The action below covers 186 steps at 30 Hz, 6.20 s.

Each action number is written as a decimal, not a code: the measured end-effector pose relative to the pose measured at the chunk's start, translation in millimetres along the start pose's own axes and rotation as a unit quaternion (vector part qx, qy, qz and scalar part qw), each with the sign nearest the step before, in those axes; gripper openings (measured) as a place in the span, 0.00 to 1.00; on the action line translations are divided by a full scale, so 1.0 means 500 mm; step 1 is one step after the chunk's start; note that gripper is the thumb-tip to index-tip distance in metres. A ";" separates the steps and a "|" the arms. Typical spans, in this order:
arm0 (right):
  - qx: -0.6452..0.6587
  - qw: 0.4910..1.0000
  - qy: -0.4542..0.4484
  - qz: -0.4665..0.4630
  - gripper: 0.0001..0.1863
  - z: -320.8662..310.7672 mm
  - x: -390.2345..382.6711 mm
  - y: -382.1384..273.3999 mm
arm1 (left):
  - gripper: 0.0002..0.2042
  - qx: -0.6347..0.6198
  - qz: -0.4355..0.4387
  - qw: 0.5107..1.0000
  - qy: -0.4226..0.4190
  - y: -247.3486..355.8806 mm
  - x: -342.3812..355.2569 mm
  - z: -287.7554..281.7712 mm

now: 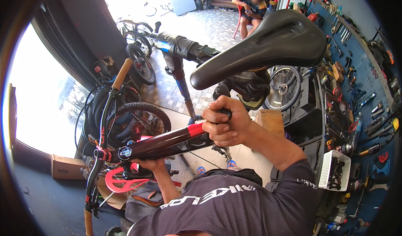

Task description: The person uses a yellow-handled screwdriver to tighten bolts on the seat post of a red bicycle frame. They repeatedly adjust the seat post and re-tighten the bolts, then remove the seat post and reinsert it to check the fit.

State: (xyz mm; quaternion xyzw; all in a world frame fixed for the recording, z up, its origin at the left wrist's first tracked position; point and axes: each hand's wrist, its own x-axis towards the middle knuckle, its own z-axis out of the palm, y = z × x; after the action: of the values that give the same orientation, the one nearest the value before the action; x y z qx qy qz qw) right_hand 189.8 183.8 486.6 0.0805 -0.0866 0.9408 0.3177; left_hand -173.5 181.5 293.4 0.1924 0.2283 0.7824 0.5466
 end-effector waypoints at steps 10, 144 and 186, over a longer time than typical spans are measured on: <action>-0.058 0.983 -0.036 0.168 0.25 -0.021 -0.076 -0.079 | 0.42 0.010 0.009 1.000 0.015 0.005 0.033 0.019; -0.610 0.568 0.354 -0.425 0.13 -0.526 -0.168 0.000 | 0.20 0.630 0.334 0.658 -0.242 -0.143 -0.097 0.590; -0.612 0.548 0.375 -0.429 0.09 -0.542 -0.147 0.007 | 0.07 0.425 -0.271 0.851 -0.147 -0.127 -0.158 0.675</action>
State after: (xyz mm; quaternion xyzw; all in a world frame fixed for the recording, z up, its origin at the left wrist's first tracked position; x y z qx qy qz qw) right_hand 219.5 196.3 207.6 -0.4662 -0.4695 0.3564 0.6597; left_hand 86.9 175.5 530.8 0.4495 0.4984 0.3925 0.6288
